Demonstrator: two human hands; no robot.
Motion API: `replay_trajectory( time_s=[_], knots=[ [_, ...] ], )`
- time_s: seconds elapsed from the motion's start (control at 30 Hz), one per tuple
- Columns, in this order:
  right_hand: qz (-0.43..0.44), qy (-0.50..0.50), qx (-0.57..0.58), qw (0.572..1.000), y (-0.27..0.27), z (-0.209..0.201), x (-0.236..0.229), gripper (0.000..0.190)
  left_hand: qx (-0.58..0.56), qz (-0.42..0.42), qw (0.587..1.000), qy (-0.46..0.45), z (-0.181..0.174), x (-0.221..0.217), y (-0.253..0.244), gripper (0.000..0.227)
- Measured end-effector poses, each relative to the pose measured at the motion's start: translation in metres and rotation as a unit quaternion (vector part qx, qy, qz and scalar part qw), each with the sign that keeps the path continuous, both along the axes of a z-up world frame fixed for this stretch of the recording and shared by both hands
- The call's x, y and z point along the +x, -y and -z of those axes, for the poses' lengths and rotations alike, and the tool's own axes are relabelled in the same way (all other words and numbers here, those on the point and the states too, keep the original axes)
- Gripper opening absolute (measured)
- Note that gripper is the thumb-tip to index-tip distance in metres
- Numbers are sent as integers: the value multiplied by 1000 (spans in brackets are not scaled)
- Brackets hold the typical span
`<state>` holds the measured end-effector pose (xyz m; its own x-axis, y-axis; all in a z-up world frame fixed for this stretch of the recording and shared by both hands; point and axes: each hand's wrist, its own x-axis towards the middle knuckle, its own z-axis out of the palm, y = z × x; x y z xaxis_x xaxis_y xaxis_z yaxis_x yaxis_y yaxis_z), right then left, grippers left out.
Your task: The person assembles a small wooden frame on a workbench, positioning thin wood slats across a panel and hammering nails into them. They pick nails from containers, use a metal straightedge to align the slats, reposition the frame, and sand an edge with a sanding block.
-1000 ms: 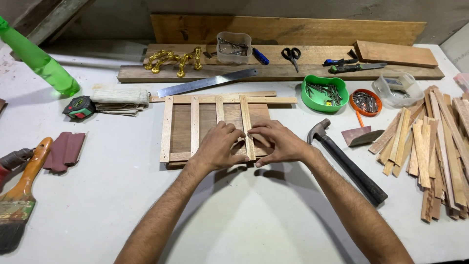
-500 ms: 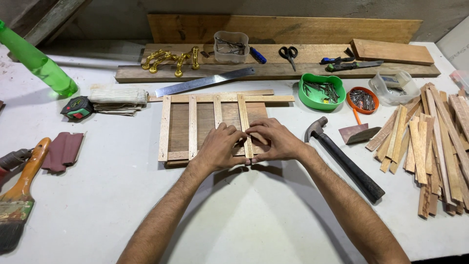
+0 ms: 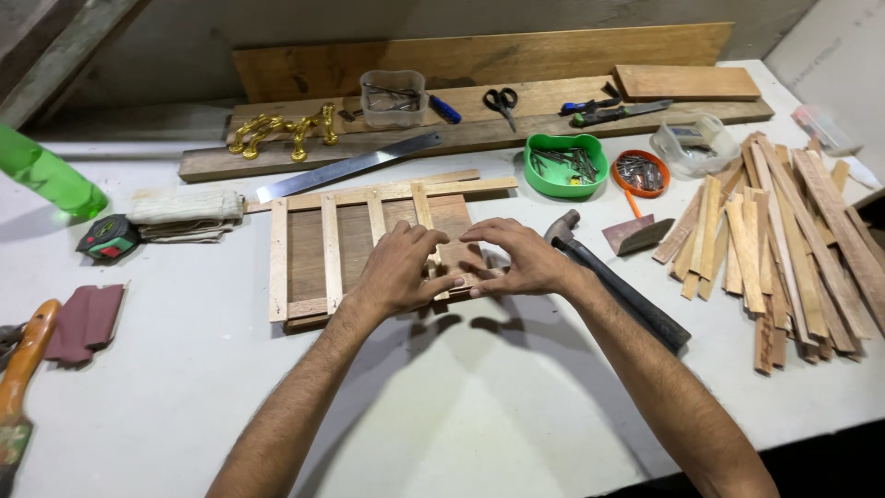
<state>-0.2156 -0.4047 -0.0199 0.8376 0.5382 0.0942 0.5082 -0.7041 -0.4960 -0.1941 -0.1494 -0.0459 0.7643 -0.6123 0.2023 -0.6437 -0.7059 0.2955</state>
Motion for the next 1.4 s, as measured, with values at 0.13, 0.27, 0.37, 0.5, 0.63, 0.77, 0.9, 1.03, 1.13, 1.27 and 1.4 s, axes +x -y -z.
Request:
replay_trajectory(
  time_s=[0.13, 0.27, 0.37, 0.5, 0.63, 0.77, 0.9, 1.03, 1.13, 1.27, 1.4],
  knots=[
    [25, 32, 4, 999, 36, -21, -27, 79, -27, 43, 999, 15, -25, -1, 37, 57],
    [95, 43, 19, 994, 84, -24, -57, 66, -24, 94, 995, 29, -43, -1, 90, 51],
    [145, 55, 30, 988, 119, -20, -82, 60, -32, 144, 989, 27, -57, -8, 127, 47],
    [182, 90, 43, 978, 166, -17, -111, 51, -67, 205, 975, 48, -65, -12, 175, 43],
    [209, 99, 50, 972, 202, -18, -123, 51, -85, 250, 963, 63, -64, 3, 214, 42],
    [249, 106, 54, 961, 230, -26, -111, 50, -44, 239, 969, 50, -76, 18, 243, 40],
    [329, 75, 69, 939, 256, -24, -73, 43, -6, 242, 968, 73, -70, 47, 269, 40],
    [365, 79, 80, 924, 279, -1, -24, 32, 37, 216, 973, 75, -62, 79, 290, 41],
    [390, 75, 75, 914, 291, 9, 14, 25, 66, 198, 976, 66, -56, 103, 308, 47],
    [407, 26, 26, 913, 297, 26, 58, 19, 66, 186, 979, 49, -44, 128, 323, 46],
    [407, 15, -11, 913, 293, 40, 91, 17, 14, 194, 978, 70, -29, 146, 331, 43]
  ],
)
